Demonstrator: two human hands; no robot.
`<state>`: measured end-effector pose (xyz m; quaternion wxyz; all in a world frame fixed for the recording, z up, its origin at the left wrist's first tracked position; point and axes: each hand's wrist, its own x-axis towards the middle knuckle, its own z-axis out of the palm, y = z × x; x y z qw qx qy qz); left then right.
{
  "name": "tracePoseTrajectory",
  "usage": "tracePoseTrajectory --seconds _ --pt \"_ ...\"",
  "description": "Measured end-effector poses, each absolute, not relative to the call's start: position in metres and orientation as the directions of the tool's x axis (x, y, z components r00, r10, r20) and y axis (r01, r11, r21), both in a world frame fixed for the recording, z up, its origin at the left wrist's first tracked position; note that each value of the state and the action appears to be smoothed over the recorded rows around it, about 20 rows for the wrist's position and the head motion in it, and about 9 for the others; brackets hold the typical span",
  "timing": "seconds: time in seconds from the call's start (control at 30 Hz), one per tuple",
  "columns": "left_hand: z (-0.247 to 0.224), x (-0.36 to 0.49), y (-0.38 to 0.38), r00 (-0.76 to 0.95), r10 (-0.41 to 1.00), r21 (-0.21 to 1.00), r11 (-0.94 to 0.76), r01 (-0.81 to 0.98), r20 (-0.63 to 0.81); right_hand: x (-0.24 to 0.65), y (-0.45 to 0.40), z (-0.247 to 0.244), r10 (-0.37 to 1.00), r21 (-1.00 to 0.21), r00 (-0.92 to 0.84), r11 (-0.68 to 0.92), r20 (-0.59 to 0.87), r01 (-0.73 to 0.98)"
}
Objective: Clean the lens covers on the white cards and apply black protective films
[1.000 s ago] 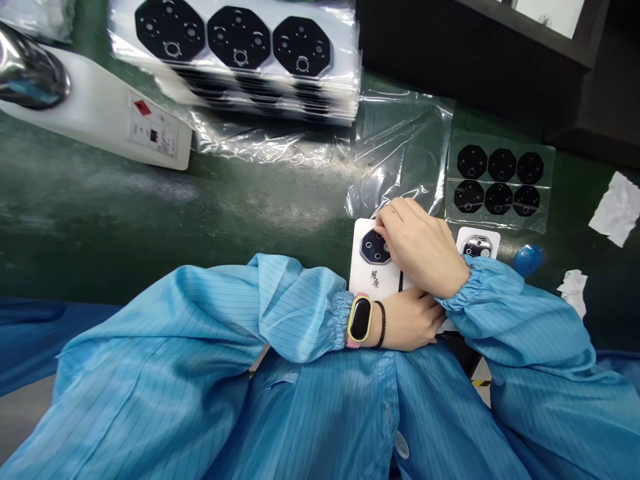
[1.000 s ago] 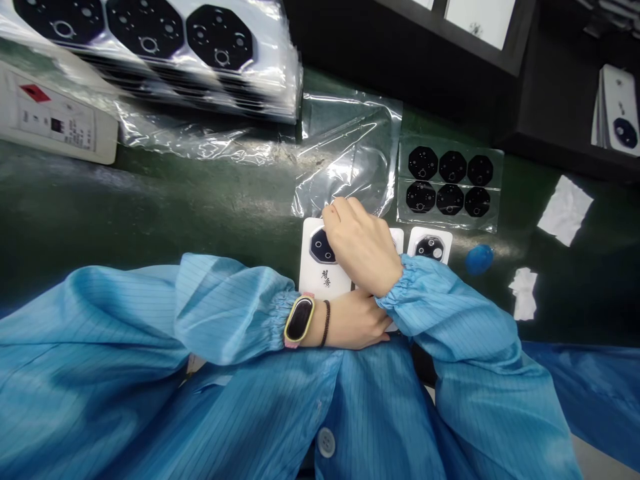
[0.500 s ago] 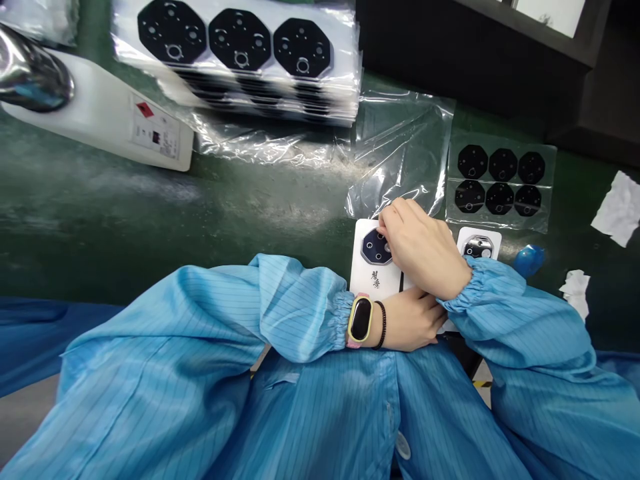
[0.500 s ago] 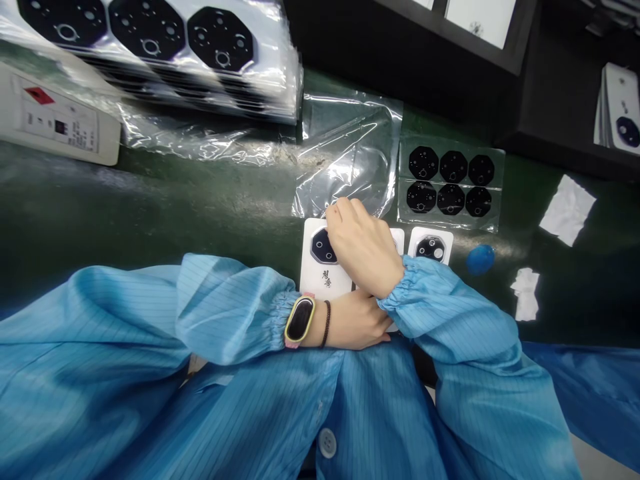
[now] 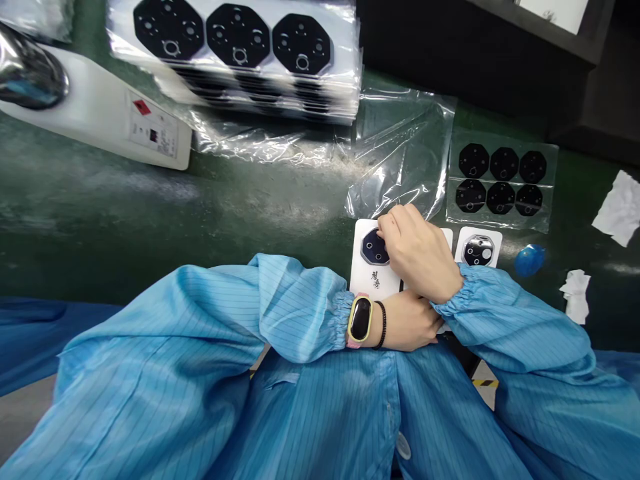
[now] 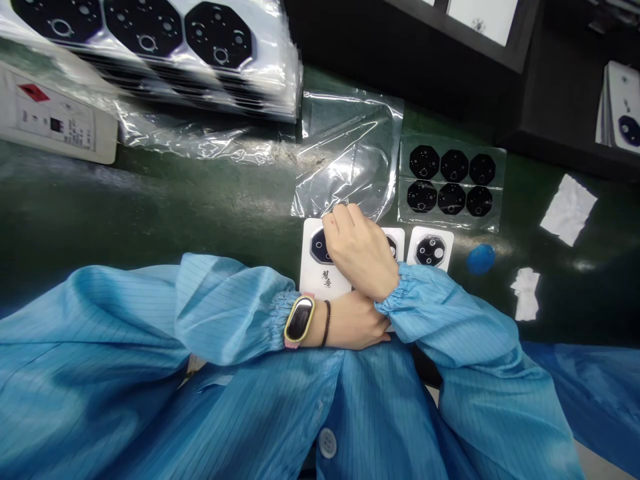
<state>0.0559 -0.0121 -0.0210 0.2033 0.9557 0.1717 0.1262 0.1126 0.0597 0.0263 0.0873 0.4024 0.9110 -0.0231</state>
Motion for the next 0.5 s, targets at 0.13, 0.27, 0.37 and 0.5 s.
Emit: tracePoseTrajectory --seconds 0.13,0.27,0.37,0.5 --pt "-0.024 0.055 -0.013 0.913 0.344 0.427 -0.875 0.227 0.219 0.115 0.056 0.026 0.700 0.060 -0.698 0.711 -0.153 0.700" --pt "-0.033 0.057 -0.016 0.912 0.322 0.451 -0.874 0.182 0.255 0.123 0.047 0.023 0.653 0.055 -0.754 0.758 -0.073 0.650" --pt "-0.035 0.059 -0.019 0.905 0.339 0.481 -0.857 0.184 0.258 0.129 0.041 0.023 0.580 0.078 -0.815 0.812 0.015 0.579" --pt "-0.032 0.061 -0.023 0.886 0.418 0.521 -0.811 0.265 0.201 0.138 0.037 0.029 0.477 0.029 -0.878 0.878 0.038 0.479"
